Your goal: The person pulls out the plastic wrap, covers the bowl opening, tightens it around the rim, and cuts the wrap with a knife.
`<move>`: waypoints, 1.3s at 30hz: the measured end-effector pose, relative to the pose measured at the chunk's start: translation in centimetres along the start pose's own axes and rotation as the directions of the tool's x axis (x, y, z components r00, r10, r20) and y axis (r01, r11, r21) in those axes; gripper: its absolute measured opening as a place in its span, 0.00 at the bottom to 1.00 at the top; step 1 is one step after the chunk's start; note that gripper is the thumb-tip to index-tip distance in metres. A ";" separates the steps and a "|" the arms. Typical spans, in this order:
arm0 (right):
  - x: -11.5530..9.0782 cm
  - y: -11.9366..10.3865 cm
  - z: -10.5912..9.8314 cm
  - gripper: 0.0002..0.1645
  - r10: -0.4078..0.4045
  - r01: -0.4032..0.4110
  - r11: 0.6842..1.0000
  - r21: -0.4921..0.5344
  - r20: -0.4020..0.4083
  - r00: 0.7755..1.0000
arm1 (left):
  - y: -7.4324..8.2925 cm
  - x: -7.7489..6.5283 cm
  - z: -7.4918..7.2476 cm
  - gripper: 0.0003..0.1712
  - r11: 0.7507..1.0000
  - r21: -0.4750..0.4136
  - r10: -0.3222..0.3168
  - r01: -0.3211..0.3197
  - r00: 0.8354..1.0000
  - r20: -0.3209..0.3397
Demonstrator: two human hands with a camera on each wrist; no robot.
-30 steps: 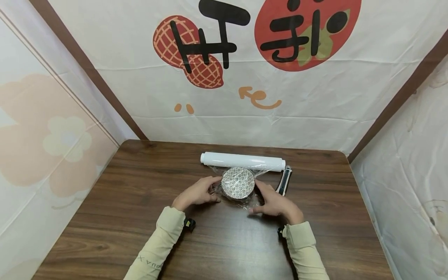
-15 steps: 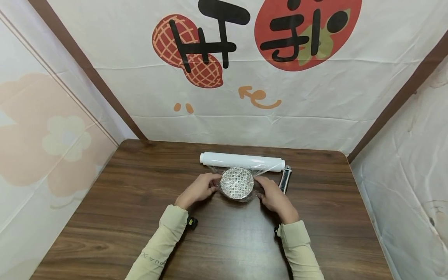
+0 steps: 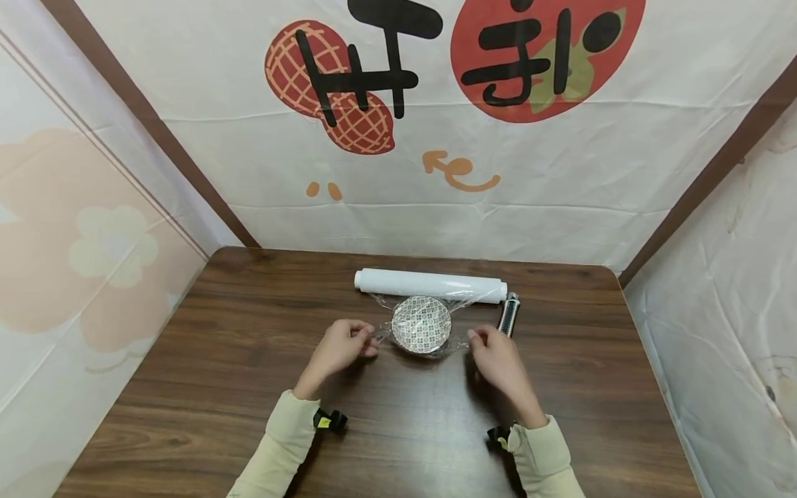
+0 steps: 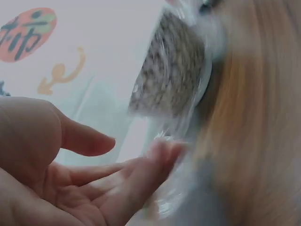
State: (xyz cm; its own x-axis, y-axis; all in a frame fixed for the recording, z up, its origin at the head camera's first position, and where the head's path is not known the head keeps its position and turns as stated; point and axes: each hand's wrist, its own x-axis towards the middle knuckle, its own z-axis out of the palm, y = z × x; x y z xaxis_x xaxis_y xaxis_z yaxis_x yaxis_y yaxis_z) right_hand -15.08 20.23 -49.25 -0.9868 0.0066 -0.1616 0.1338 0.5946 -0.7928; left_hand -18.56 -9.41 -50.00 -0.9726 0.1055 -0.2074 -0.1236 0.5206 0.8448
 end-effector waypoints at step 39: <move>1.0 -1.7 6.6 0.33 0.186 -0.111 0.557 0.823 0.006 0.982 | 1.2 1.7 5.2 0.27 0.898 -0.440 -0.081 0.026 0.991 -0.107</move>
State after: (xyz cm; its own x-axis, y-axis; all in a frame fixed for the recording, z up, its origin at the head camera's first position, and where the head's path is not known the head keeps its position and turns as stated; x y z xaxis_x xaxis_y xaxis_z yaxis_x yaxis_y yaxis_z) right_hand -15.71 13.90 -51.91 -0.9441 0.1124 -0.3099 0.2584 -0.3314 -0.9074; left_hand -19.32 -4.21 -51.90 -0.9749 -0.0279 -0.2210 -0.2227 0.0969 0.9701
